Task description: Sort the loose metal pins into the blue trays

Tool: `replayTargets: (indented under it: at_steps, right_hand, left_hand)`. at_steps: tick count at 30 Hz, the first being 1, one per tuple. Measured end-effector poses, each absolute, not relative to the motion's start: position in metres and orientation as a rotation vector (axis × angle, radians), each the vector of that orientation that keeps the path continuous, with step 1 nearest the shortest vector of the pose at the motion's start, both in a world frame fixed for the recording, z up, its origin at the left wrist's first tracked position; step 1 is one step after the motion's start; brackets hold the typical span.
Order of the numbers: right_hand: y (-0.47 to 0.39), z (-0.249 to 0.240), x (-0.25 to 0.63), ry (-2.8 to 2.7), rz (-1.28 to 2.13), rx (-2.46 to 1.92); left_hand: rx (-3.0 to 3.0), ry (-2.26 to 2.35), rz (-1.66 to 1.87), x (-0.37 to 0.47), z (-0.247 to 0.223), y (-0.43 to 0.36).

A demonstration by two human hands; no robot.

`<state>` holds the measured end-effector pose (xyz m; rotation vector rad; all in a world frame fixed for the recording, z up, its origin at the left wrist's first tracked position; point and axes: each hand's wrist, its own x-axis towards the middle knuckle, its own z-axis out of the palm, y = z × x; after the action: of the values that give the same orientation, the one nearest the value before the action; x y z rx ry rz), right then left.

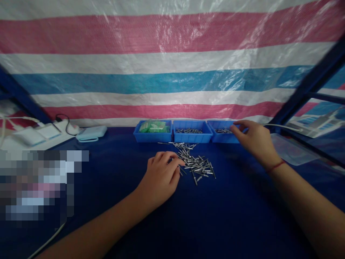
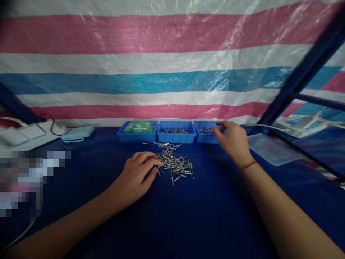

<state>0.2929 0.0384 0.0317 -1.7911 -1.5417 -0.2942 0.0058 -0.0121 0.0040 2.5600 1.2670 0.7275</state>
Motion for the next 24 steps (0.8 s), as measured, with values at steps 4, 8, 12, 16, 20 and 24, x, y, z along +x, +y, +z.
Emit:
replayTargets:
  at_steps: [4, 8, 12, 16, 20, 24]
  right_hand:
    - [0.031, 0.03, 0.277, -1.677, -0.254, -1.703]
    - [0.011, 0.038, 0.246, -1.888, -0.225, -1.454]
    - [-0.006, 0.044, 0.226, -2.048, -0.164, -1.272]
    - [-0.013, 0.04, 0.214, -2.16, 0.08, -1.161]
    - [-0.017, 0.029, 0.198, -2.125, 0.548, -1.14]
    - [-0.021, 0.021, 0.186, -1.983, 0.963, -1.13]
  left_hand:
    - [2.748, 1.262, 0.563, 0.002, 0.003, -0.012]
    - [2.809, 1.205, 0.496, 0.001, 0.007, -0.012]
    - [2.828, 1.183, 0.488, 0.002, 0.007, -0.009]
    - [2.784, 1.198, 0.651, 0.006, 0.007, -0.009]
    - [2.692, 1.158, 0.928, 0.007, 0.011, -0.012]
    - [2.715, 1.123, 1.021, 0.006, 0.014, -0.013]
